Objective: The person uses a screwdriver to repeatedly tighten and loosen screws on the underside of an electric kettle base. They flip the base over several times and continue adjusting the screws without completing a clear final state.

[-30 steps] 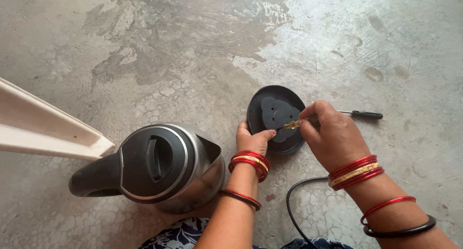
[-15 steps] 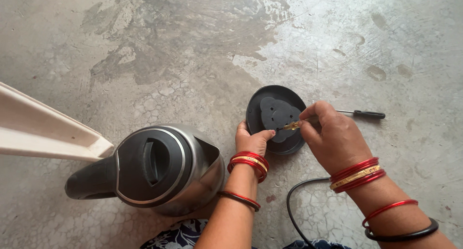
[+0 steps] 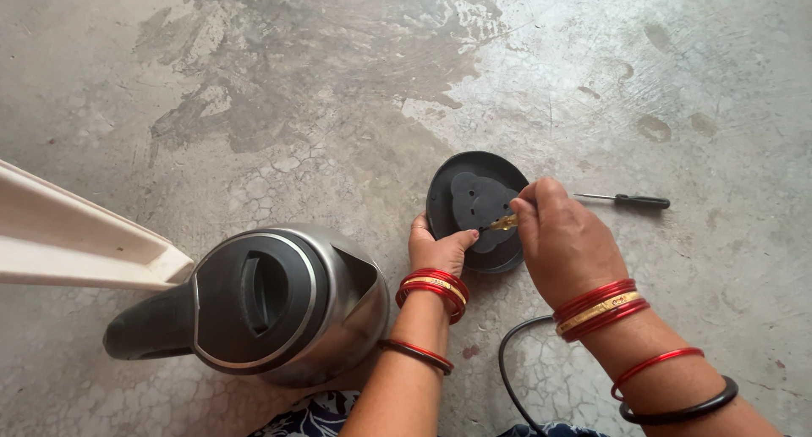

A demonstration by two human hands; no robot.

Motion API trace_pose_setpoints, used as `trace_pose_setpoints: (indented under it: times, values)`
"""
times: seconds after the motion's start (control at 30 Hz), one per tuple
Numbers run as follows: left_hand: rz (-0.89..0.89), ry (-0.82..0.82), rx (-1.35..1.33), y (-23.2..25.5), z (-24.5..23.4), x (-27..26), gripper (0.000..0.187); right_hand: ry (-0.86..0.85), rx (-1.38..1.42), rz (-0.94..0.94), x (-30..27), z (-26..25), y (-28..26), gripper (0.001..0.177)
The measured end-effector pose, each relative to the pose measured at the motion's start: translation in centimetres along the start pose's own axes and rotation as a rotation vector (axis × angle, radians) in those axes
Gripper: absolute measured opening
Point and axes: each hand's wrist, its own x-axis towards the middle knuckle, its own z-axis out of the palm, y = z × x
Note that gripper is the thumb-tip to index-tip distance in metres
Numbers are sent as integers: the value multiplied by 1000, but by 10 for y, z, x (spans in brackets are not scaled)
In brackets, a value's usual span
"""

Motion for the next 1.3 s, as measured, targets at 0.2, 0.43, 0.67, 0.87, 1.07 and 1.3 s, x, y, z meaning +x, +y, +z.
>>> trace_pose_setpoints:
  times: [0.2, 0.43, 0.67, 0.87, 1.07, 1.3]
  values:
    - [10, -12, -11, 0, 1, 0, 66, 41, 82, -279, -3, 3, 6, 24]
    - [15, 10, -8, 1, 2, -3, 68, -124, -29, 26, -4, -9, 3, 25]
    - [-20, 30, 40, 9, 4, -8, 69, 246, -251, -187, -5, 5, 4, 22]
    - [-21, 32, 38, 12, 6, -10, 68, 272, 181, -127, -3, 3, 13, 33]
    - [-8, 15, 28, 11, 6, -10, 70, 322, 364, -208, -7, 9, 5, 27]
    - [3, 4, -29, 5, 5, -4, 71, 369, 337, -283, -8, 11, 4, 35]
